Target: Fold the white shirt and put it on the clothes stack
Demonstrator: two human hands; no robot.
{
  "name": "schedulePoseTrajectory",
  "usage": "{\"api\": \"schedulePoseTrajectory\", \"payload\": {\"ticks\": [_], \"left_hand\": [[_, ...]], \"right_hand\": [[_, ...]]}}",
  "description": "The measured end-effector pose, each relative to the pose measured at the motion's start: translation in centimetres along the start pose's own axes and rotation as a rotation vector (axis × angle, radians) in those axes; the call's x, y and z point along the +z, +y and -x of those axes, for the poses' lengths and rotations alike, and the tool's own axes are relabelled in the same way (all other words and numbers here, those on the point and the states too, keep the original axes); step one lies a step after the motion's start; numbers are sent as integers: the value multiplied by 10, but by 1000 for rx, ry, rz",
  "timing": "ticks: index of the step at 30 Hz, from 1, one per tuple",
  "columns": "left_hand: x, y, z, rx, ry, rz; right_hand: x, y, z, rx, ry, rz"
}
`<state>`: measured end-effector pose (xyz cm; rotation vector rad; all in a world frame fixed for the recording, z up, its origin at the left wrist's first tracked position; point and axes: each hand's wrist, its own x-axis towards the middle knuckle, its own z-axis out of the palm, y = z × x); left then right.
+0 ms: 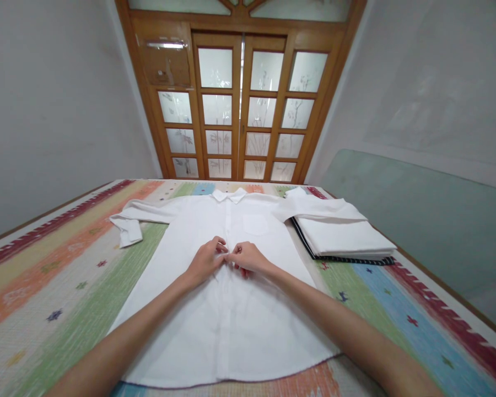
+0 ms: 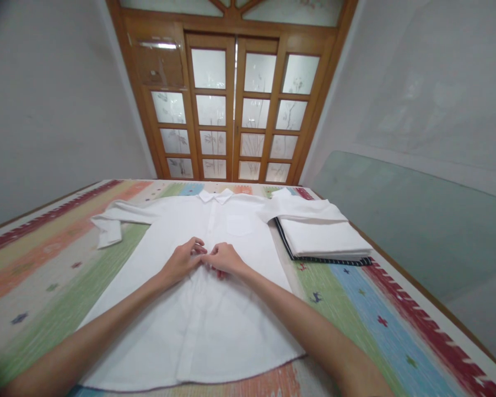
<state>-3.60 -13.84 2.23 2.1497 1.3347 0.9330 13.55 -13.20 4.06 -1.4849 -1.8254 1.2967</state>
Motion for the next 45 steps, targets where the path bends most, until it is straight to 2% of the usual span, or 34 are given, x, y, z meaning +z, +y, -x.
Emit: {"api": "schedulePoseTrajectory", "payload": {"ticks": [2,5,9,16,27,35,38,45], "left_hand": [[2,-3,1,-14,37,26],[4,-6,2,27,71,-57],[3,-4,4,86,4,-125],[0,7,7,21,-30,-49],[1,6,2,-26,-29,37],[0,6,1,-104,-28,77],[0,6,3,-84,-38,56],[4,6,8,-56,33,-77]], "right_hand": [[0,3,-2,-1,-10,-14],[0,11,-4,-19,-25,-86],[-1,21,-3,-74,-29,-171],[-3,21,-1,-63,-27,-237],[-4,16,8,-78,-2,-140],[-6,17,2,-49,-45,-194],[-5,17,2,-41,-50,-192],[-2,21,0,-96,-63,-213]]}}
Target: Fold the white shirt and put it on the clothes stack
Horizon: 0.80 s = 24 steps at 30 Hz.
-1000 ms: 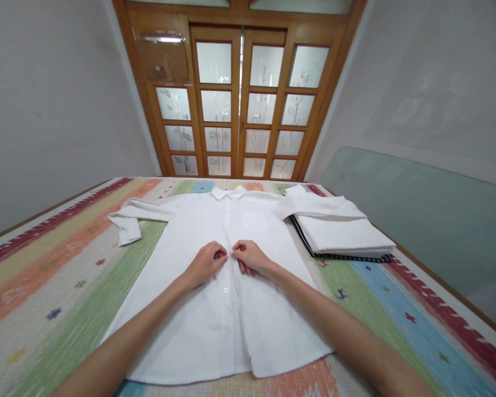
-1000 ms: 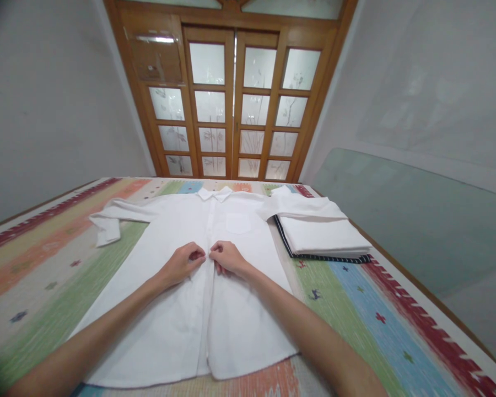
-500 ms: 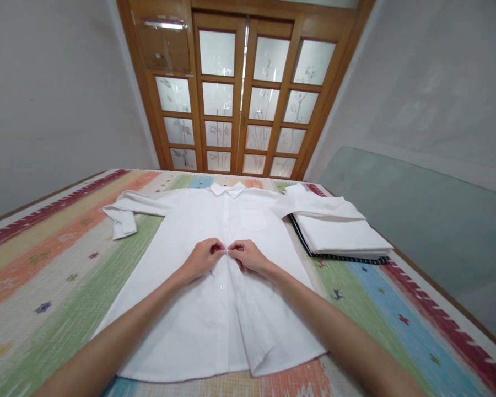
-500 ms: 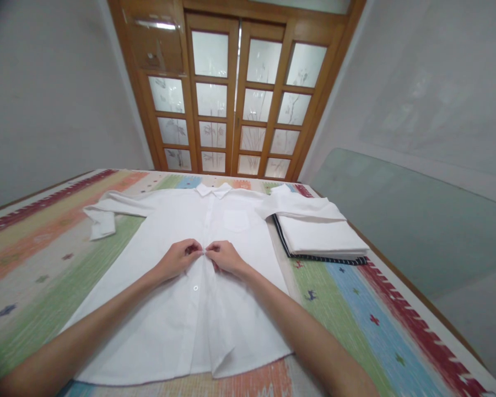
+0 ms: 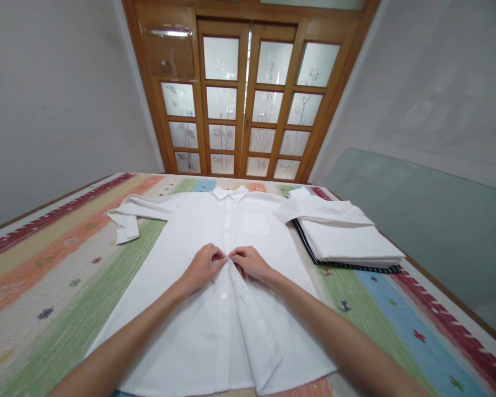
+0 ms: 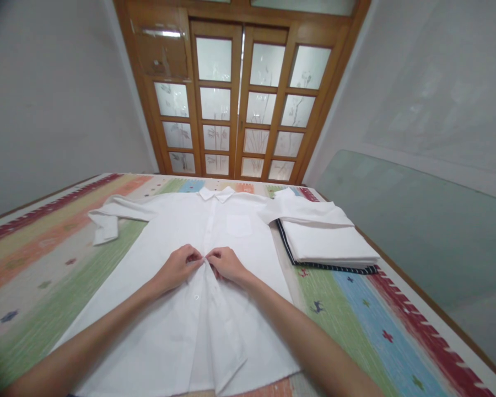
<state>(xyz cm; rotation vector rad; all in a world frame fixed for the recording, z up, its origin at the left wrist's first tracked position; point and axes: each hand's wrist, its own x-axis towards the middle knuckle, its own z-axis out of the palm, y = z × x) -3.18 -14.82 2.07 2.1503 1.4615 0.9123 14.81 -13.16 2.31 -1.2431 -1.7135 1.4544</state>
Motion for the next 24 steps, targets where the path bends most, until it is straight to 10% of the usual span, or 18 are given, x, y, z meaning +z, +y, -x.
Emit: {"api": "schedulePoseTrajectory", "payload": {"ticks": [24], "left_hand": [[-3,9,-3,-206,19,228]], "right_hand": [[12,1,-2,-27,104,-116]]}}
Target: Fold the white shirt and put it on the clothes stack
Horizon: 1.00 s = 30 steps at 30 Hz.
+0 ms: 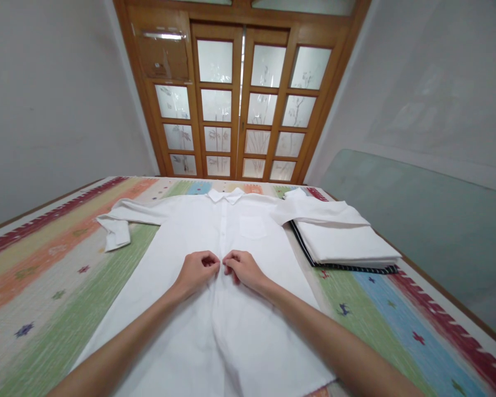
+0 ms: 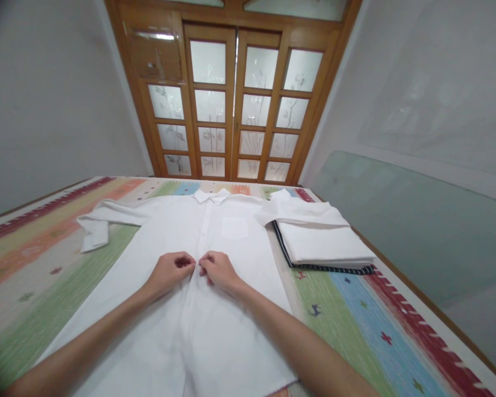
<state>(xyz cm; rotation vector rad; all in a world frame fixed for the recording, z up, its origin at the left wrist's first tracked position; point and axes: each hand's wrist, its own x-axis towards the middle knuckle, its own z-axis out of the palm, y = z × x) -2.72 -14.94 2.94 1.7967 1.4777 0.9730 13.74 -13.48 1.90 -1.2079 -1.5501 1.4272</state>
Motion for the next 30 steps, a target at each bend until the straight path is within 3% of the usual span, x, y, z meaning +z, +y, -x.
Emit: {"api": "schedulePoseTrajectory", "payload": {"ticks": [6,19,30], "left_hand": [[4,0,0,9,-1,19],[2,-7,-1,11,-27,29],[5,-11,1,63,7,89]], "right_hand": [[-5,-8,4,17,-86,-82],[-4,8,-2,-168,50,249],[-5,7,-2,-144,48,276]]}}
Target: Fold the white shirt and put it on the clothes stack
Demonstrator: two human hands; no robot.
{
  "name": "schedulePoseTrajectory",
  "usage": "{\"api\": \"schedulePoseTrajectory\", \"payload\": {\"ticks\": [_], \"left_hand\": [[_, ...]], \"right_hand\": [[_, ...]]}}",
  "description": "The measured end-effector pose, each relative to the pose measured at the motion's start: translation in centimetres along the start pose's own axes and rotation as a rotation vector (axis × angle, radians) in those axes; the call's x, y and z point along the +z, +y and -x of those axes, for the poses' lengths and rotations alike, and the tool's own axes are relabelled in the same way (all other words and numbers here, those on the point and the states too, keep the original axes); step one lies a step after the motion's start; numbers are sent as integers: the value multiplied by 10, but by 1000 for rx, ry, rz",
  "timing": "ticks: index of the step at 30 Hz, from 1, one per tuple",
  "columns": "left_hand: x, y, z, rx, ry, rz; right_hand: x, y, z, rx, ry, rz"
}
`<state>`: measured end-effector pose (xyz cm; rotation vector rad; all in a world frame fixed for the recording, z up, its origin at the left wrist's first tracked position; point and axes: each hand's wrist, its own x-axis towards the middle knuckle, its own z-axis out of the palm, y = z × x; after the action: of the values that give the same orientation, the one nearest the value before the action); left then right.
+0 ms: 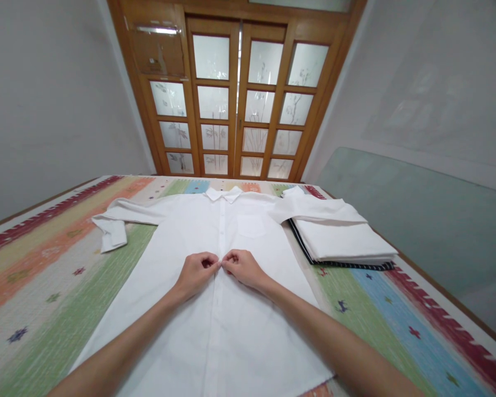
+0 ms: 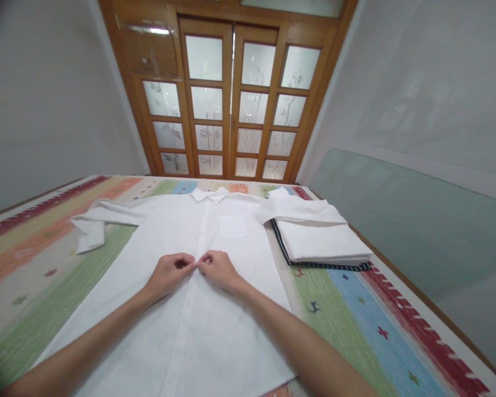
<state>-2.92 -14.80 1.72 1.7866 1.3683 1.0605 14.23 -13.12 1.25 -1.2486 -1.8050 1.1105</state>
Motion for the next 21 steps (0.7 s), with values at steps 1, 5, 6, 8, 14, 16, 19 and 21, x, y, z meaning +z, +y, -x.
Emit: {"api": "schedulePoseTrajectory", "payload": {"ticks": [1,5,6,8,14,16,19,21], "left_hand": [[0,0,0,4,4,3],[1,-1,1,24,15,-2],[1,-1,2,27,15,-11],[1,0,3,30,24,-35],[3,5,7,44,56,-96],[3,4,7,61,63,-109],[3,2,7,84,55,-111],[3,2,7,89,53,-100]], "right_hand": [[0,0,0,5,9,6],[0,-1,2,24,20,-17],[0,-1,2,26,9,-38],[-1,-2,3,39,-16,-78],[-2,-10,5,122,-47,-151],[-2,-12,5,133,-53,-172],[-1,-12,4,141,-50,-179],[-1,-12,3,143,-42,-162]]}}
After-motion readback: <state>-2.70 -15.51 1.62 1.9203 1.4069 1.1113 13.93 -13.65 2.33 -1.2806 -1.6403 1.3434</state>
